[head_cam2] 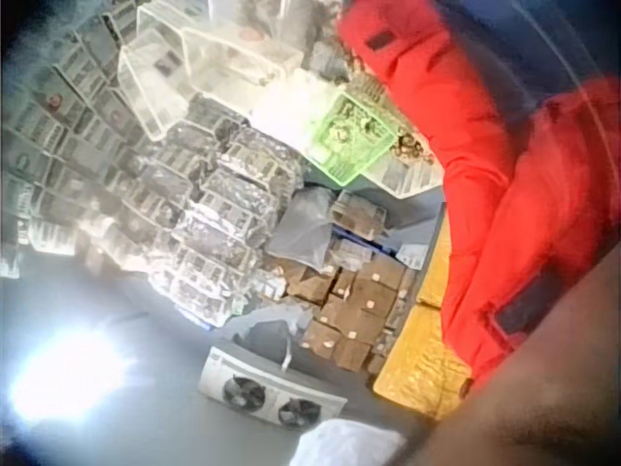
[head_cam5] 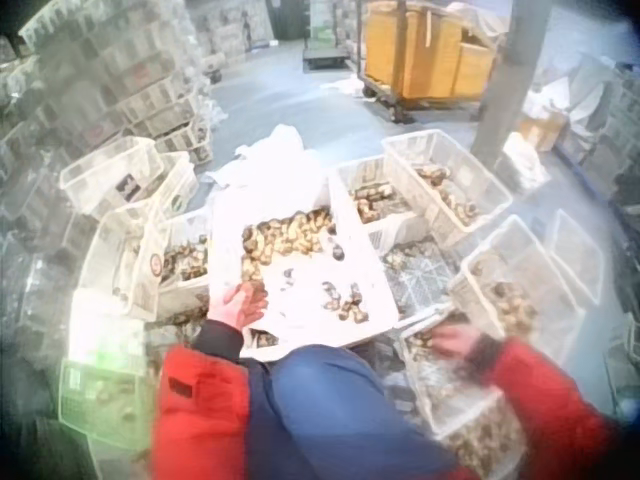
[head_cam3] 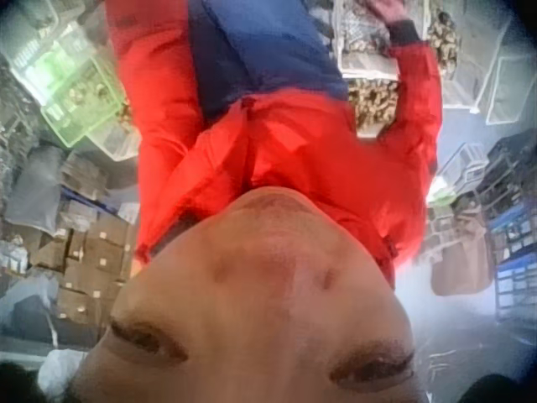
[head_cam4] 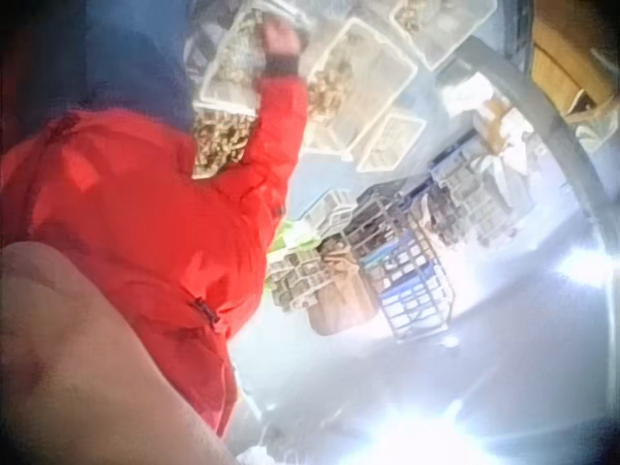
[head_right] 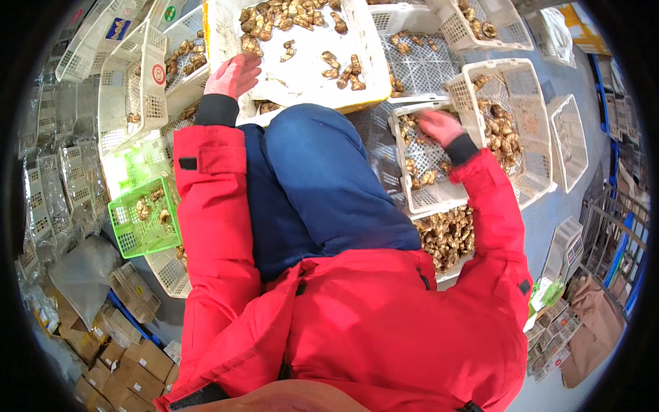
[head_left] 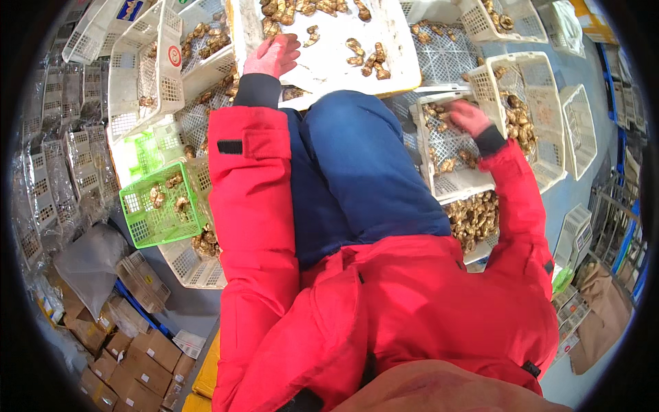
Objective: The person is sorting and cleaning agricultural bulbs by hand, removing loose soil and husks before placing them into different crates.
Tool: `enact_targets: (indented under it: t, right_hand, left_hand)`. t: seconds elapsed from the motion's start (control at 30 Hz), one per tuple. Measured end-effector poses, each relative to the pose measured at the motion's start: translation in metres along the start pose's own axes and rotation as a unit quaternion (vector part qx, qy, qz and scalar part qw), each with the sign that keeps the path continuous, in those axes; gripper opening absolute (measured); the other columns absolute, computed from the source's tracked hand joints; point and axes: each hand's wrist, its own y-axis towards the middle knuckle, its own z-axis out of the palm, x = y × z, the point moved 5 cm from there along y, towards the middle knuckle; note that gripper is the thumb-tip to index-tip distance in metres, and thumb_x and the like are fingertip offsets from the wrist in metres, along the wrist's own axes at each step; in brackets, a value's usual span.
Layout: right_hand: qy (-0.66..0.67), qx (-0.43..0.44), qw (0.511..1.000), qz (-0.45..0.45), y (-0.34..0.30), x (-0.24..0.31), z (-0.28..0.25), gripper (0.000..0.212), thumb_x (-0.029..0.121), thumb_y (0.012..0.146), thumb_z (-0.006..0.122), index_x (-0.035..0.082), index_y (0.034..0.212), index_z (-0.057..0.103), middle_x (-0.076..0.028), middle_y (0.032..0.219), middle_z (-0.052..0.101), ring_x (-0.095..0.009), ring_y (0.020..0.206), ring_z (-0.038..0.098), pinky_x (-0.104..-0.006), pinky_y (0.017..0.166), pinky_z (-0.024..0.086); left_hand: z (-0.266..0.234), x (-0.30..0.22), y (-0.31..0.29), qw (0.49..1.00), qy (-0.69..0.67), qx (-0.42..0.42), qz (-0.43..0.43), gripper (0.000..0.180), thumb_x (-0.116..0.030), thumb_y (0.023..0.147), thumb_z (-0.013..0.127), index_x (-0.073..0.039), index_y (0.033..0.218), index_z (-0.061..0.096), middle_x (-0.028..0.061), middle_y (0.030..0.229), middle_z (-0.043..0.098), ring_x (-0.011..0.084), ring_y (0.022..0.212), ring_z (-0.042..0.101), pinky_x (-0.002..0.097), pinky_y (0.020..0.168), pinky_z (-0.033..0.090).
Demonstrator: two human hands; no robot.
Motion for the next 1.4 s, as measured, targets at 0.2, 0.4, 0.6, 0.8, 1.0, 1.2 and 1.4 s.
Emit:
enact_targets:
  t: [0.2, 0.4, 0.6, 0.8, 1.0, 1.2, 1.4]
  right_hand:
    - [-0.098, -0.072, 0.988, 0.097, 0.255, 0.045, 0.065, 0.054, 0.031, 0.071, 0.056, 0.006, 0.116, 0.042, -0.01, 0.088, 0.058, -0.018, 0.068, 0.056, -0.0289, 0.062, 0.046]
    - [-0.44, -0.073, 0.882, 0.148, 0.327, 0.035, 0.141, 0.051, 0.024, 0.074, 0.052, 0.008, 0.119, 0.036, -0.013, 0.108, 0.051, -0.025, 0.098, 0.051, -0.0354, 0.081, 0.041]
    - [-0.122, -0.031, 0.986, 0.105, 0.319, 0.056, 0.128, 0.029, 0.027, 0.079, 0.049, 0.005, 0.097, 0.053, -0.01, 0.08, 0.059, -0.017, 0.074, 0.057, -0.0253, 0.064, 0.046]
    - [0.541, 0.189, 0.816, -0.078, 0.237, 0.13, 0.118, 0.033, 0.015, 0.082, 0.05, 0.011, 0.114, 0.042, -0.008, 0.094, 0.053, -0.021, 0.085, 0.054, -0.042, 0.081, 0.044]
    - [0.533, 0.209, 0.799, -0.185, 0.158, 0.197, 0.125, 0.053, 0.016, 0.078, 0.056, 0.011, 0.124, 0.029, -0.012, 0.107, 0.048, -0.026, 0.101, 0.048, -0.0389, 0.086, 0.039]
    - [0.376, 0.129, 0.9, -0.178, 0.067, 0.17, 0.065, 0.058, 0.009, 0.074, 0.055, 0.0, 0.123, 0.026, -0.014, 0.096, 0.05, -0.023, 0.084, 0.053, -0.0333, 0.075, 0.044]
    - [-0.212, 0.028, 0.97, 0.116, -0.116, -0.091, 0.009, 0.064, 0.018, 0.06, 0.064, 0.005, 0.117, 0.039, -0.014, 0.09, 0.056, -0.02, 0.076, 0.056, -0.0271, 0.067, 0.046]
  left_hand:
    - [0.005, -0.013, -0.013, 0.999, -0.038, -0.02, 0.015, 0.036, -0.025, 0.082, 0.048, 0.002, 0.106, 0.048, 0.0138, 0.101, 0.054, 0.0204, 0.088, 0.054, 0.0267, 0.073, 0.043]
    - [-0.006, -0.016, -0.024, 0.998, -0.053, -0.029, -0.023, 0.036, -0.027, 0.082, 0.048, 0.002, 0.104, 0.048, 0.0116, 0.097, 0.055, 0.0173, 0.084, 0.054, 0.0247, 0.071, 0.042]
    - [0.0, -0.021, -0.015, 0.999, -0.025, -0.027, -0.004, 0.035, -0.025, 0.082, 0.047, 0.002, 0.105, 0.048, 0.0125, 0.099, 0.055, 0.0177, 0.085, 0.054, 0.0253, 0.072, 0.043]
    - [-0.005, -0.009, -0.005, 0.999, -0.018, -0.019, -0.022, 0.033, -0.024, 0.083, 0.048, 0.0, 0.104, 0.049, 0.0113, 0.099, 0.055, 0.0167, 0.083, 0.055, 0.0244, 0.07, 0.043]
    - [-0.013, 0.017, 0.011, 0.999, 0.02, 0.004, -0.046, 0.044, -0.036, 0.082, 0.045, -0.003, 0.111, 0.046, 0.0123, 0.108, 0.051, 0.0223, 0.096, 0.051, 0.0329, 0.081, 0.039]
    - [-0.018, 0.012, 0.006, 0.998, 0.009, -0.037, -0.056, 0.043, -0.035, 0.081, 0.047, -0.004, 0.11, 0.046, 0.0127, 0.109, 0.05, 0.023, 0.097, 0.05, 0.0336, 0.081, 0.04]
    - [-0.01, 0.004, 0.003, 1.0, -0.014, -0.002, -0.014, 0.039, -0.03, 0.081, 0.047, -0.001, 0.107, 0.048, 0.0147, 0.106, 0.052, 0.0228, 0.091, 0.053, 0.0318, 0.076, 0.043]
